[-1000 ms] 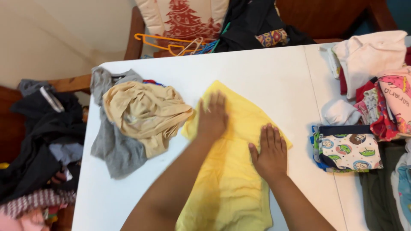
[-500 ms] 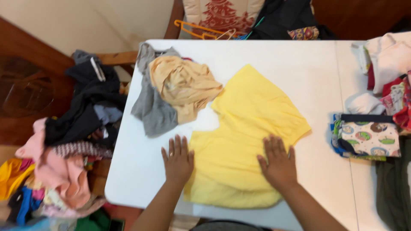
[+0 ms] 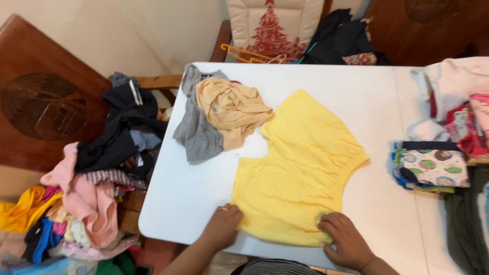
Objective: The person folds various small clothing items on a white table, including patterned shorts, a blue garment, a patterned top, a pink top, a white sock, a comic-print shirt, and a yellow shirt. Each item is smoothed and folded into a compact shape and placed into a growing stack on the right side of the table.
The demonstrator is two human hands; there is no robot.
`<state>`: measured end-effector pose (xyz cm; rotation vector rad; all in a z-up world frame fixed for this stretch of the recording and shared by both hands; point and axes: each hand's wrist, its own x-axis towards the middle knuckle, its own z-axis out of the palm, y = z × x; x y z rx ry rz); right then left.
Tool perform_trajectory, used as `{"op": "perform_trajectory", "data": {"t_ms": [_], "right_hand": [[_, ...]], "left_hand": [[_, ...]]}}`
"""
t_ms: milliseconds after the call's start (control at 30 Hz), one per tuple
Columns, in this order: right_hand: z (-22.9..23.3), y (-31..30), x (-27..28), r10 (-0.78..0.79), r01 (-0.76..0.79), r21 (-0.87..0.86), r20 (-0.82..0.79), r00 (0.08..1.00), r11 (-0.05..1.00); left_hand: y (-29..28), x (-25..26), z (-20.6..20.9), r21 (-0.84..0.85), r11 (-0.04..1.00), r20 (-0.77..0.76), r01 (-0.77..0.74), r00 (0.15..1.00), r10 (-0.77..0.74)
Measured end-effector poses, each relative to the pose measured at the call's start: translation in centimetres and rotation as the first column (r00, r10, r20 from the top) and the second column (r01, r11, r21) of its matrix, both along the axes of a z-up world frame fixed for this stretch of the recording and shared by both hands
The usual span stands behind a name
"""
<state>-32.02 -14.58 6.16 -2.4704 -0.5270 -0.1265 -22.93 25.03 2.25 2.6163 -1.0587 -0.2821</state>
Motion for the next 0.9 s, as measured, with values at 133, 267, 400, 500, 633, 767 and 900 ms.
{"op": "perform_trajectory", "data": {"t_ms": [133,267,400,500,633,767,900], "right_hand": [[-0.7,-0.6,-0.2,-0.041,0.041,-0.001,-0.005,0.999,0.999],[-2.9,-2.6,0.3,-0.097,0.136,0.115,-0.295,0.95,0.984],[-7.5,-7.9,3.2,0.015,0.428,0.375,-0.766,0.643,0.822],[-8.7,-11.7,8.2,0.05,0.713,0.602,-0.775,0.63,0.358],[1.3,-9.3,13.4,0.043,0.771,0.615,-0.777,0.629,-0.165],[-1.3,-7.5,14.5,-0.262,0.848,0.53,-0.82,0.509,-0.01],[-1.3,-5.6,13.3,-0.573,0.871,0.367,-0.657,0.491,0.325]], "left_hand": [[0.4,3.2,3.3,0.062,0.998,-0.125,-0.012,0.992,0.02],[-0.6,8.6,6.3,0.182,0.983,-0.622,-0.01,0.774,0.123],[-2.9,18.0,6.3,-0.004,0.978,-0.852,-0.207,0.513,0.105],[-9.3,25.3,9.2,-0.36,0.8,-0.87,-0.479,0.482,-0.103],[-17.7,29.9,5.9,-0.364,0.496,-0.923,-0.789,0.377,-0.076],[-20.1,30.6,-0.6,-0.378,0.768,-0.596,-0.518,0.771,0.226],[-20.1,30.7,-1.1,-0.458,0.879,-0.154,-0.131,0.986,0.067]]}}
